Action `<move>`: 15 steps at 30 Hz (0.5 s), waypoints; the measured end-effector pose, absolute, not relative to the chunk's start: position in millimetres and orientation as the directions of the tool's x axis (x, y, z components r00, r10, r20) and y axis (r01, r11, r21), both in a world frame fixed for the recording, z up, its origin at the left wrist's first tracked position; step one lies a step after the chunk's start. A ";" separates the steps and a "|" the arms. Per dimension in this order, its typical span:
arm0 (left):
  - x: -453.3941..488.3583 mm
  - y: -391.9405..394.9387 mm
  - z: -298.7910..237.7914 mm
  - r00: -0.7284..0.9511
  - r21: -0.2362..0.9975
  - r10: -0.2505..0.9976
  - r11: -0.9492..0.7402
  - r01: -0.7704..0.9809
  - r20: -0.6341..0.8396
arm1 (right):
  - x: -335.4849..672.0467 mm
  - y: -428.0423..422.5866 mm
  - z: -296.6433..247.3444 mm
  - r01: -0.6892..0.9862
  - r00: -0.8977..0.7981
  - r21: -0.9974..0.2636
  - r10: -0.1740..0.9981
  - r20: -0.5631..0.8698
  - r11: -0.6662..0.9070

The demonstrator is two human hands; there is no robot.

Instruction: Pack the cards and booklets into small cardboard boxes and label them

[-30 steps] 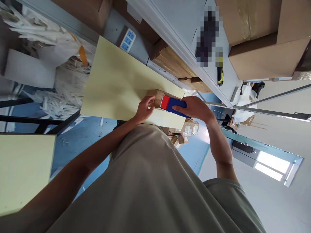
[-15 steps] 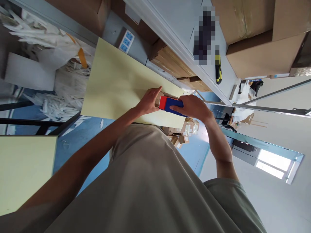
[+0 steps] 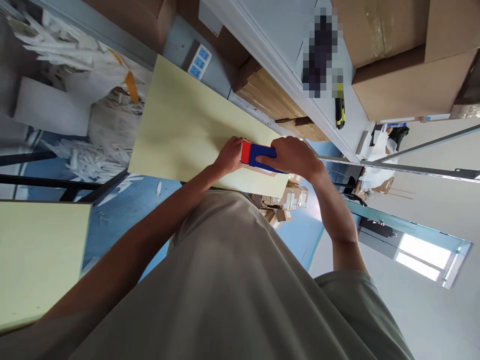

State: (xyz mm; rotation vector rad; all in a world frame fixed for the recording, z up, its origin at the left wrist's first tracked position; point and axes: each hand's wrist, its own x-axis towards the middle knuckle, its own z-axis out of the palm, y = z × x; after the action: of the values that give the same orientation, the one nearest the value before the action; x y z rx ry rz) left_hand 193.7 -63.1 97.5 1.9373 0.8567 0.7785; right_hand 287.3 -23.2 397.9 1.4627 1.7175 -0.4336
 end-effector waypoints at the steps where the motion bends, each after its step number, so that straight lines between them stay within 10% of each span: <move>1: 194.9 -61.5 97.8 0.561 0.887 0.810 -0.375 0.268 0.173 | 287.3 -23.2 398.0 0.933 0.012 0.243 0.651 -0.759 0.267; 15: 207.5 -50.0 87.4 0.499 0.960 0.859 -0.225 0.168 0.114 | 318.6 -9.3 395.0 0.960 0.005 0.186 0.648 -0.762 0.211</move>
State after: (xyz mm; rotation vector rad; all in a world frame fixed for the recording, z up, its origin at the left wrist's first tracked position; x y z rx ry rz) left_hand 207.5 -50.0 87.4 1.6991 0.8803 0.8266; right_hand 318.6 -9.3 395.0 1.5149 1.7207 -0.5143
